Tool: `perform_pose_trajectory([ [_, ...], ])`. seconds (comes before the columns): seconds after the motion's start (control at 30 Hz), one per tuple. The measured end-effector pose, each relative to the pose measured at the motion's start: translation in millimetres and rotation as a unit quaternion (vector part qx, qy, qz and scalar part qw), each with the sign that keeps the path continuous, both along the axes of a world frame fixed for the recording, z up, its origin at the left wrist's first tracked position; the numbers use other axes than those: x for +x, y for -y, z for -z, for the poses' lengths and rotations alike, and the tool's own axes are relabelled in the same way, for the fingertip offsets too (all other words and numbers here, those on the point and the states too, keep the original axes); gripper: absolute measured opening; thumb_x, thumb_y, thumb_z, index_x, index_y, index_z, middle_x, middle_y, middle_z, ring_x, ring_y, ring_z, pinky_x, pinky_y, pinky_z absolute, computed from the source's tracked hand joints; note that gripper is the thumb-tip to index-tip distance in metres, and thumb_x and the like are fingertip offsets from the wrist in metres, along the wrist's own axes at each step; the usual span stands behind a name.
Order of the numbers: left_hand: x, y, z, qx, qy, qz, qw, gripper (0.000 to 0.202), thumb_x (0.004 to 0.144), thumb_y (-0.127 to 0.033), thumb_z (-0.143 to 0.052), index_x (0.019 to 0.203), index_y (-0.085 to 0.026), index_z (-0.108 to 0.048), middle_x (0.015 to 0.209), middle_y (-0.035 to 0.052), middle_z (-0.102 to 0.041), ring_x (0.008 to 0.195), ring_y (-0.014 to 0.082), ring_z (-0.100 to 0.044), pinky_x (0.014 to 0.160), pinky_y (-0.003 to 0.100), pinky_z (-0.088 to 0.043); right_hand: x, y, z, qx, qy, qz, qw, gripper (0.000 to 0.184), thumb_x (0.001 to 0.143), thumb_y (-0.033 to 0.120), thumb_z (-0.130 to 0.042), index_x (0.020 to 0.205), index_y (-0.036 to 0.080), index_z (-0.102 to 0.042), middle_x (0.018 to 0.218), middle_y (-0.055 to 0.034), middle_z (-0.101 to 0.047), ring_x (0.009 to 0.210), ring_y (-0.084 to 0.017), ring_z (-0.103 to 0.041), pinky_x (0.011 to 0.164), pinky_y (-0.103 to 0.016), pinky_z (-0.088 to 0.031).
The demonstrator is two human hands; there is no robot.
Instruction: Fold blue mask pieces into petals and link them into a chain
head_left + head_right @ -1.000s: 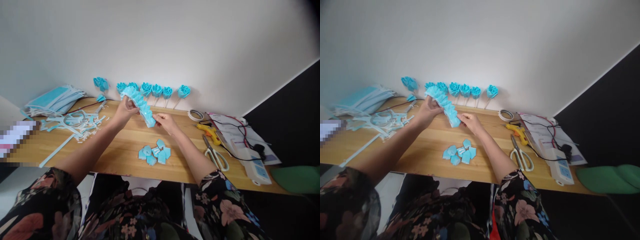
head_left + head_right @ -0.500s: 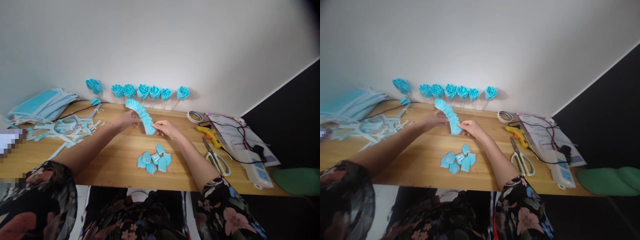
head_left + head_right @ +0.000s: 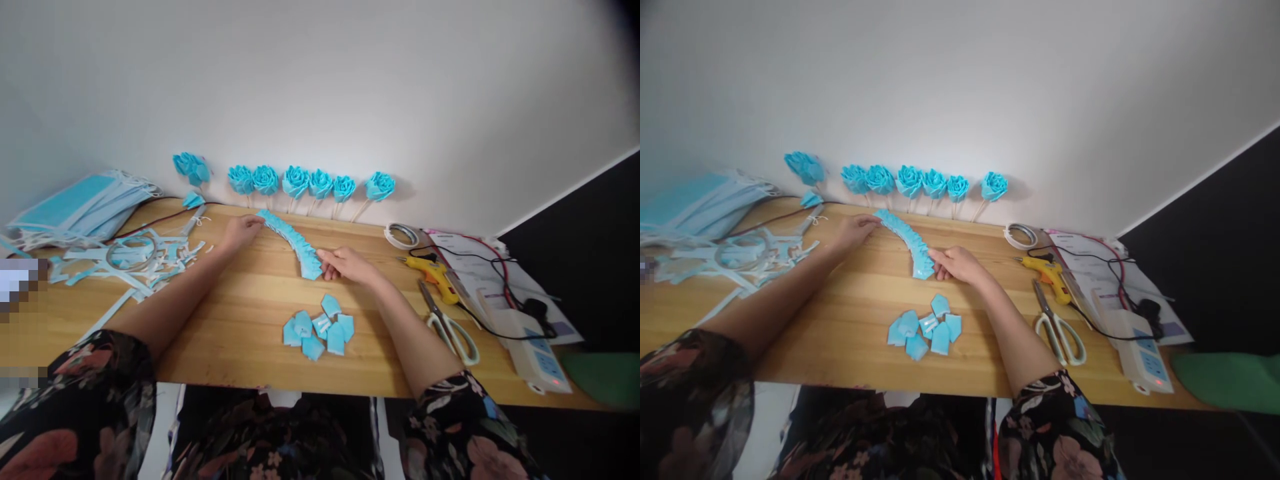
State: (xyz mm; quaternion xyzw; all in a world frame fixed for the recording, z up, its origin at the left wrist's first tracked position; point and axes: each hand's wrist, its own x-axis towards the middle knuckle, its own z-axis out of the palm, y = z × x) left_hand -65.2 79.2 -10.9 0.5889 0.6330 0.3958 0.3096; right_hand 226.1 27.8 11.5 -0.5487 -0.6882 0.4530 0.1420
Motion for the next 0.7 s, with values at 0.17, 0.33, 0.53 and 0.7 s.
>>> perform_pose_trajectory([
  [0.17,5.4,-12.4,0.1,0.038,-0.086,0.034,0.995,0.028,0.081,-0.024,-0.056,0.096,-0.018,-0.078,0.103,0.0060,-0.077,0.097,0.0248,-0.069,0.093,0.031,-0.051,1.2,4.8,-13.2,0.052,0.134,-0.038,0.989,0.067,0.092,0.069,-0.037,0.064,0.017,-0.069,0.061,-0.0066,-0.072,0.055,-0.014,-0.063,0.058,-0.026,-0.045],
  [0.33,3.8,-16.2,2.2,0.072,-0.084,0.045,0.993,0.028,0.080,-0.024,-0.056,0.098,-0.018,-0.076,0.107,0.0072,-0.076,0.101,0.0250,-0.068,0.095,0.032,-0.050,4.6,5.4,-18.9,0.050,0.170,-0.031,0.984,0.069,0.092,0.071,-0.033,0.067,0.017,-0.069,0.066,-0.0070,-0.073,0.061,-0.015,-0.066,0.061,-0.026,-0.043],
  [0.53,-7.9,-6.0,8.9,0.080,-0.030,-0.050,0.995,0.036,0.078,-0.019,-0.050,0.106,-0.014,-0.073,0.070,0.0012,-0.065,0.061,0.0149,-0.054,0.062,0.025,-0.044,7.7,18.6,-35.2,0.179,0.279,0.024,0.943,0.053,0.096,0.057,-0.040,0.066,0.019,-0.064,0.067,-0.0031,-0.070,0.061,-0.015,-0.059,0.058,-0.027,-0.031],
  [0.7,-5.5,-4.5,9.8,0.094,0.000,-0.051,0.994,0.026,0.076,-0.013,-0.051,0.091,-0.014,-0.072,0.060,-0.0035,-0.052,0.055,0.0107,-0.043,0.055,0.023,-0.033,20.6,45.7,-43.0,0.261,0.263,0.068,0.926,0.039,0.095,0.046,-0.046,0.072,0.019,-0.062,0.065,-0.0022,-0.063,0.060,-0.014,-0.050,0.058,-0.028,-0.024],
])
